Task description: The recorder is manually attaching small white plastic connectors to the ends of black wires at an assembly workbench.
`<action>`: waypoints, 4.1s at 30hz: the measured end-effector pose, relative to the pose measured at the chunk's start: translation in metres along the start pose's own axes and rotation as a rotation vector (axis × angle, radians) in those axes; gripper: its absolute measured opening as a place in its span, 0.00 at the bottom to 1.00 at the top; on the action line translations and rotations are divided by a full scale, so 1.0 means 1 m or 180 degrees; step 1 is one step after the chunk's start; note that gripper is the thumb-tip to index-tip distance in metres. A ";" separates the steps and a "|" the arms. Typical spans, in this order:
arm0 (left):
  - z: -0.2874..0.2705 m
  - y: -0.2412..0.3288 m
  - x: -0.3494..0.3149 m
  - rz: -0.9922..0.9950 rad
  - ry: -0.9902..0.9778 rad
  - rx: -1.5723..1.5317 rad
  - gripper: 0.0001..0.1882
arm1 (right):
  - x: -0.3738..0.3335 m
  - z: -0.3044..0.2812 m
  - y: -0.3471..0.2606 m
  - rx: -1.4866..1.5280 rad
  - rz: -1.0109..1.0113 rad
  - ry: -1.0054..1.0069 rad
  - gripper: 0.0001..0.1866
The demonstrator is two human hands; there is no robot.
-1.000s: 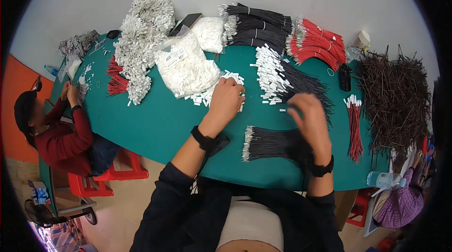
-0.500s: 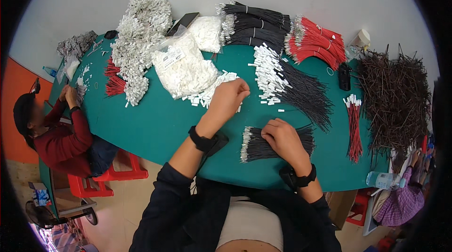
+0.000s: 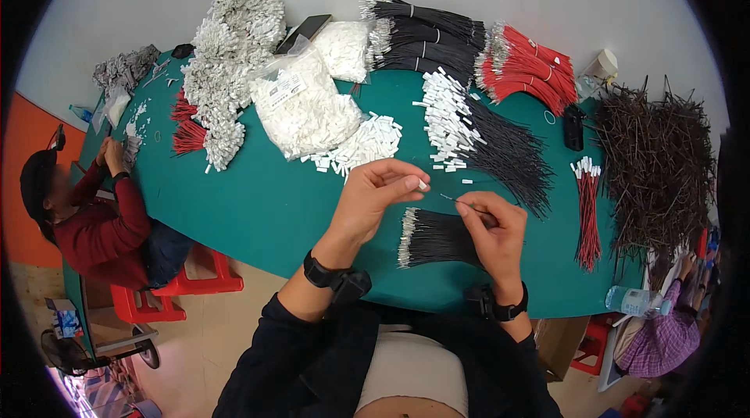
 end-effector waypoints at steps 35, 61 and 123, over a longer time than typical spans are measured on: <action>0.003 -0.006 -0.012 0.0181 0.0012 -0.0052 0.07 | 0.005 0.005 -0.027 -0.0758 -0.0903 0.0326 0.08; 0.005 0.000 -0.017 0.0258 0.0063 0.0826 0.07 | 0.008 0.009 -0.025 -0.0744 -0.0876 0.0034 0.07; -0.050 -0.004 0.009 0.1492 0.0032 0.5346 0.16 | -0.004 0.028 0.037 -0.1130 -0.0381 -0.1409 0.06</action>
Point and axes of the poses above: each hand's wrist, its own x-axis towards the middle knuckle, its own z-axis out of the palm, y = z × x, the point moved 5 cm from there along x, towards the middle knuckle, and after that the axes turned 4 degrees about x, right-handed, at the moved point
